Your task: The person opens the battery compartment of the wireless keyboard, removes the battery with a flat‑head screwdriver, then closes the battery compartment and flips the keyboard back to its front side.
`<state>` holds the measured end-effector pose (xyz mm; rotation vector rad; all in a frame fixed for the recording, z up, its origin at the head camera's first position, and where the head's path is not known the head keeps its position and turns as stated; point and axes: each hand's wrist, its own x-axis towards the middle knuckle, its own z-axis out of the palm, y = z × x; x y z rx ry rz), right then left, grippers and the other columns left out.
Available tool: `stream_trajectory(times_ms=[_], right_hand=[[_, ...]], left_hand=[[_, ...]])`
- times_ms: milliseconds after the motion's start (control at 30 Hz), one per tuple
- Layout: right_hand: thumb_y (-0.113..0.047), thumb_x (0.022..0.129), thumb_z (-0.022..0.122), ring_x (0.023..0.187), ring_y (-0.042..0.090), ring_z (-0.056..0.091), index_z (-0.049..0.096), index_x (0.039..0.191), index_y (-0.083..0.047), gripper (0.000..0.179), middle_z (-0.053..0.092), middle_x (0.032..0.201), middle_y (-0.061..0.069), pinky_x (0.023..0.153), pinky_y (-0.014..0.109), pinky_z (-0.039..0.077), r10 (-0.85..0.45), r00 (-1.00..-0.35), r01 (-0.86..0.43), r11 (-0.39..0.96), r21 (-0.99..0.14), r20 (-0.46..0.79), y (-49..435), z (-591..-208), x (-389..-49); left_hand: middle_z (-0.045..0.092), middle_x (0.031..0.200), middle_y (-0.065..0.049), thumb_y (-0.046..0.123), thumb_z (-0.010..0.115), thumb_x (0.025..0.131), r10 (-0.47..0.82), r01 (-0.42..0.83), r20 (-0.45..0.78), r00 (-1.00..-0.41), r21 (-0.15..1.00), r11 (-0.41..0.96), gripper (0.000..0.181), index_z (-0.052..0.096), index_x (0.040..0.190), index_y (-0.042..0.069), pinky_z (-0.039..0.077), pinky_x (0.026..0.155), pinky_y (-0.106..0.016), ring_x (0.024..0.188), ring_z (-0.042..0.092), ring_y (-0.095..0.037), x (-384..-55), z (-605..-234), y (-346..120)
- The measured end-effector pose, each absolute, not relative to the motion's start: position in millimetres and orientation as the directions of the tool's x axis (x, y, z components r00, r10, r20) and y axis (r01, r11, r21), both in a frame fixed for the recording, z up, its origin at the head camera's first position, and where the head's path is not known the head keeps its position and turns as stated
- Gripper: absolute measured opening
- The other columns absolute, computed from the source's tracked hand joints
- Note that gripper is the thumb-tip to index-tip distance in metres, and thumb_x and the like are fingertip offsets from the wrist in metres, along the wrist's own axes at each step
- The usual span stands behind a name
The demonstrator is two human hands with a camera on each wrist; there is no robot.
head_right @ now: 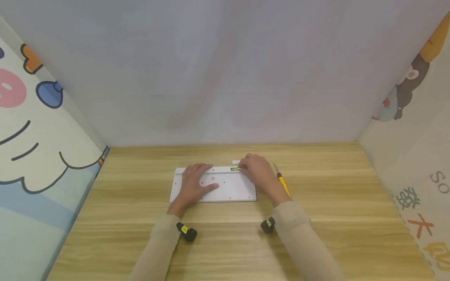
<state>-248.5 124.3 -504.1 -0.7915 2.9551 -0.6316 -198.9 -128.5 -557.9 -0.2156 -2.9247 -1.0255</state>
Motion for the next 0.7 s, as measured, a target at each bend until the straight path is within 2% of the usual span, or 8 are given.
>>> stream_trajectory(times_ms=[300,700], right_hand=[[-0.014,0.095,0.071,0.097,0.023,0.067,0.076,0.107,-0.011,0.013,0.071,0.102,0.005,0.089,0.043,0.056,-0.477,-0.873,-0.477,0.794,-0.378,0.099,124.2,-511.1,-249.8],[-0.015,0.101,0.062,0.102,0.025,0.066,0.071,0.112,-0.009,0.015,0.068,0.108,0.007,0.091,0.043,0.058,-0.471,-0.877,-0.473,0.816,-0.333,0.092,130.4,-507.4,-246.9]], left_hand=[[0.056,0.148,-0.006,0.048,0.082,0.083,0.12,0.156,0.1,-0.988,0.616,0.772,0.072,0.055,0.145,0.024,0.012,0.132,-0.054,0.146,0.042,-0.029,-199.8,-559.0,-129.0],[0.056,0.148,-0.006,0.049,0.082,0.083,0.117,0.15,0.095,-0.989,0.607,0.78,0.072,0.055,0.145,0.024,0.012,0.132,-0.054,0.146,0.042,-0.029,-200.6,-561.1,-128.5]])
